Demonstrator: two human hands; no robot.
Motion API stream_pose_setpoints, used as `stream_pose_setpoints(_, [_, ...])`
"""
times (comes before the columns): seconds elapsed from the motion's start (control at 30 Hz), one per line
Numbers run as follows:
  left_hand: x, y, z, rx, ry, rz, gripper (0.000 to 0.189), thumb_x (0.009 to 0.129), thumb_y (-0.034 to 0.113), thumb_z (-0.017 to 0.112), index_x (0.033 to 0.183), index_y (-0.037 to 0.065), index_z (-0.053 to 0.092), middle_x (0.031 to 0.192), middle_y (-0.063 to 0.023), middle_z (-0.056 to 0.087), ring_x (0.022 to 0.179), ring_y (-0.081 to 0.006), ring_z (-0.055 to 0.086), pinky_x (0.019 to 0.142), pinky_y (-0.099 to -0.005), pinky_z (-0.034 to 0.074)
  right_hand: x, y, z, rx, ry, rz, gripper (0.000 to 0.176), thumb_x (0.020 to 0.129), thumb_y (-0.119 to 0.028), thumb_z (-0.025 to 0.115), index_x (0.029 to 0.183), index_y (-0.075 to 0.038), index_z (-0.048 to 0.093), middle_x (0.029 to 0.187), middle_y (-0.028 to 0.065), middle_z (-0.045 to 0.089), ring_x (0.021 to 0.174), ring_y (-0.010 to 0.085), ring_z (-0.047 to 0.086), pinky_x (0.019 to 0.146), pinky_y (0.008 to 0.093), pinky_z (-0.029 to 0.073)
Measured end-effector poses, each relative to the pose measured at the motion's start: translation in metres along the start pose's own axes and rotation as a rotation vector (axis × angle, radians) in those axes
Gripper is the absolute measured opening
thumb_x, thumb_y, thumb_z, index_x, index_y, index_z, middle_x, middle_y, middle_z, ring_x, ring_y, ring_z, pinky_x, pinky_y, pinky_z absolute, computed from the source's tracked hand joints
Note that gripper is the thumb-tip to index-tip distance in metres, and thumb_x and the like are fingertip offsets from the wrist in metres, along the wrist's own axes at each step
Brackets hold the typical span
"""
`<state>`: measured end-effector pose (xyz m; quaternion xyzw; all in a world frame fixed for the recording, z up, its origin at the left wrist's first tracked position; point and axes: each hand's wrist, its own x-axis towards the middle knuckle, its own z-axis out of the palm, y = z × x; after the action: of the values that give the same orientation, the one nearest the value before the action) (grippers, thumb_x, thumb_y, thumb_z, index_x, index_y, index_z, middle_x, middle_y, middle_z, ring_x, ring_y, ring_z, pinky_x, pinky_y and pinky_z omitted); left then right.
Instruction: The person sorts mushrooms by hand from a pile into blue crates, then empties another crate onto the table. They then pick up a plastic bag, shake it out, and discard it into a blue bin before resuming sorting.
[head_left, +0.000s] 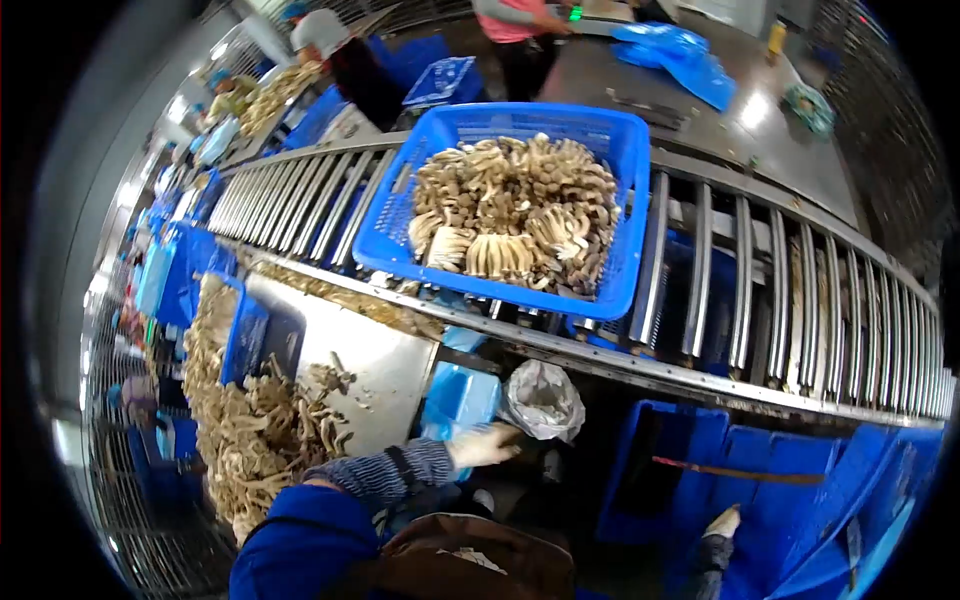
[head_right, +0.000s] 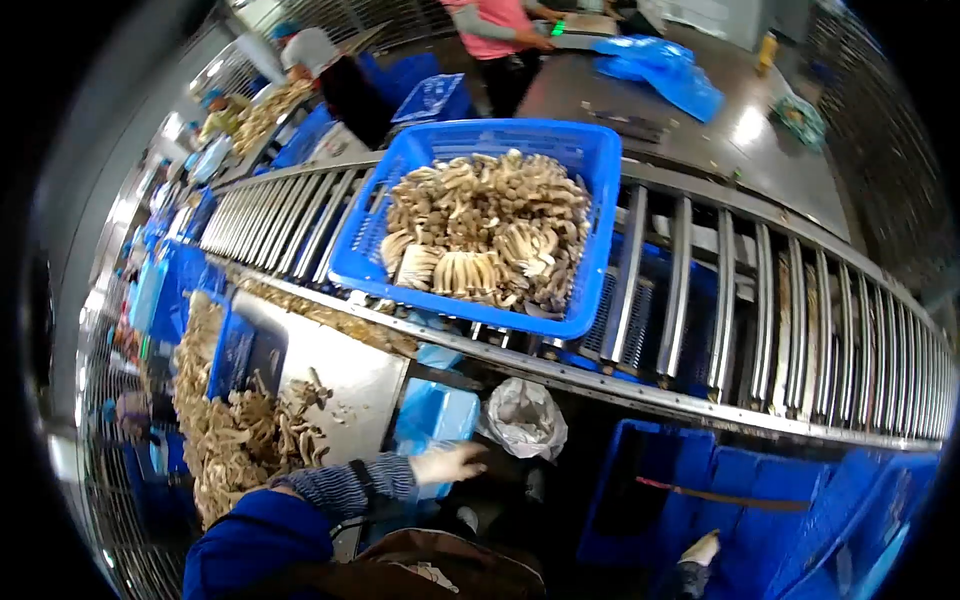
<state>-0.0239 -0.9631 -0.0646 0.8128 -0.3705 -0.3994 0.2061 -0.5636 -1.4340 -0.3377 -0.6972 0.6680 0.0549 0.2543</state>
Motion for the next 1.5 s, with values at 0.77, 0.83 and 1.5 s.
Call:
stream_pose_setpoints(0.77, [-0.200,-0.260,-0.070,0.299,0.877,-0.377,0.063,0.088,0.030,0.062,0.140,0.005,0.035,0.140,-0.0234,0.037,0.131,-0.0360,0.034,0.107,-0.0446,0.033,-0.489,-0.847,0.133,-0.161,0.198,-1.447,0.013,0.073,-0.013,0.057,0.077,-0.010,0.069,0.082,0.0122,0.067,0.084,0.0298,0.064,0.078,0.0405,0.049])
stream_pose_setpoints(0.83, [-0.201,-0.184,-0.137,0.468,0.730,-0.566,0.073,0.086,0.041,0.062,0.143,0.008,0.032,0.146,-0.0238,0.027,0.133,-0.0429,0.027,0.108,-0.0523,0.028,-0.521,-0.842,0.127,-0.322,0.046,-1.351,0.018,0.077,-0.012,0.054,0.087,-0.005,0.067,0.095,0.0134,0.066,0.094,0.0311,0.061,0.090,0.0421,0.045])
stream_pose_setpoints(1.5, [-0.240,-0.204,-0.114,0.160,0.604,-0.819,0.054,0.077,0.015,0.065,0.130,0.021,0.055,0.105,-0.0147,0.065,0.095,-0.0296,0.062,0.086,-0.0375,0.047,-0.539,-0.892,0.133,-0.433,-0.439,-1.601,0.030,0.083,-0.037,0.056,0.085,-0.010,0.069,0.076,0.0120,0.065,0.066,0.0268,0.062,0.062,0.0418,0.050])
